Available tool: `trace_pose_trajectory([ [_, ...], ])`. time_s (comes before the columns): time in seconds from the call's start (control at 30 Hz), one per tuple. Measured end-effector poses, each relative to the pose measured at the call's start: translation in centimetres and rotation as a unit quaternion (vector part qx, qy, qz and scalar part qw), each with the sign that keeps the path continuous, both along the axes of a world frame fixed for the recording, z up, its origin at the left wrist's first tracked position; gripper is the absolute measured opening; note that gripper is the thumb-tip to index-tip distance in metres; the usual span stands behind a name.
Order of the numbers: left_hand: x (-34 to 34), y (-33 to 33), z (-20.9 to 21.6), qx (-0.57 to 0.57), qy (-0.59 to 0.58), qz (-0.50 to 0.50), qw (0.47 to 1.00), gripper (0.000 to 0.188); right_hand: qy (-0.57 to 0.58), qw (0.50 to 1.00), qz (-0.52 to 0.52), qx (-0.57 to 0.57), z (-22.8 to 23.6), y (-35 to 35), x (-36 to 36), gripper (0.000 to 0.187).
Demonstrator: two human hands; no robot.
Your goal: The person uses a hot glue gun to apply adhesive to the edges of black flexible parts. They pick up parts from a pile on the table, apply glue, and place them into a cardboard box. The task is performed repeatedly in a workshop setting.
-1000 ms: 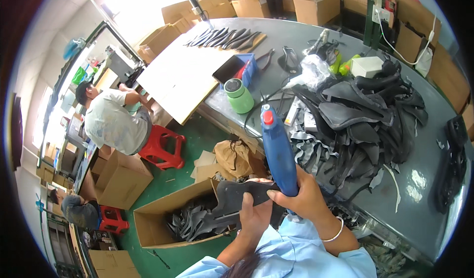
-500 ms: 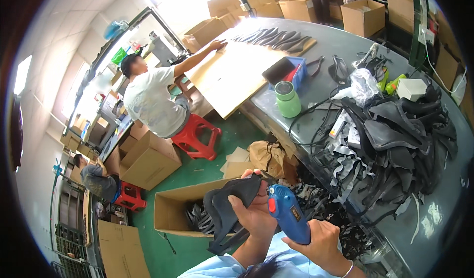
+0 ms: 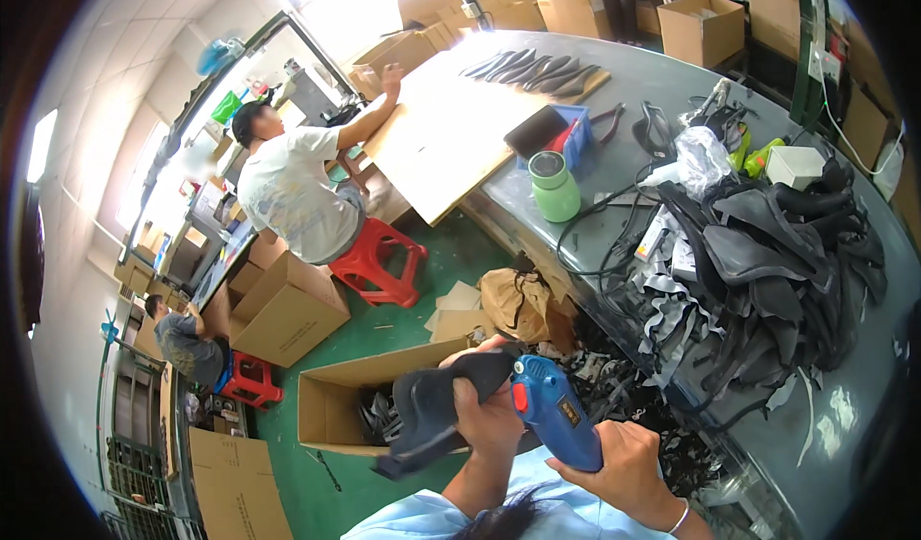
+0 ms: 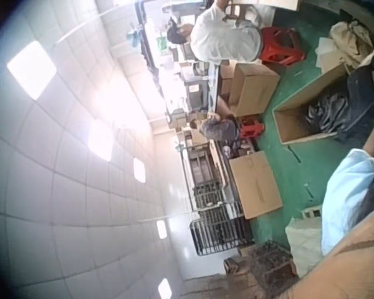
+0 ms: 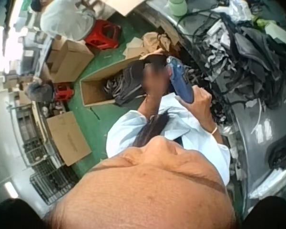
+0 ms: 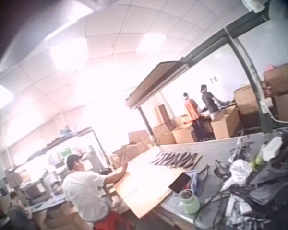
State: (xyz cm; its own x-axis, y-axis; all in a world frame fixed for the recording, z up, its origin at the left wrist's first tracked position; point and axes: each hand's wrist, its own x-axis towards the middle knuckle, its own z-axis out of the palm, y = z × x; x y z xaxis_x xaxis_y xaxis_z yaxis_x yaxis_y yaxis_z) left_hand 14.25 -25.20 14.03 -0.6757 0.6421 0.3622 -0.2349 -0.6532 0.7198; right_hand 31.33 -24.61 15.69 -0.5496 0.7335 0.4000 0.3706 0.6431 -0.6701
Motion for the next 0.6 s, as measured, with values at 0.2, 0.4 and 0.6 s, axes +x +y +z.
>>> trace_pose_trajectory([
  [0.2, -2.0, -1.0, 3.2, -0.122, -0.042, -0.126, 0.984, 0.049, -0.004, 0.999, -0.027, 0.031, -1.6, 0.5, 1.4, 0.047],
  [0.4, -2.4, -1.3, 3.4, -0.107, -0.041, -0.119, 0.986, 0.040, -0.048, 0.998, -0.006, 0.034, -1.8, 0.3, 1.8, 0.042],
  [0.6, -2.6, -1.6, 4.1, -0.122, -0.015, -0.117, 0.986, 0.032, -0.049, 0.998, -0.012, 0.048, -2.3, 0.3, 1.9, 0.038],
])
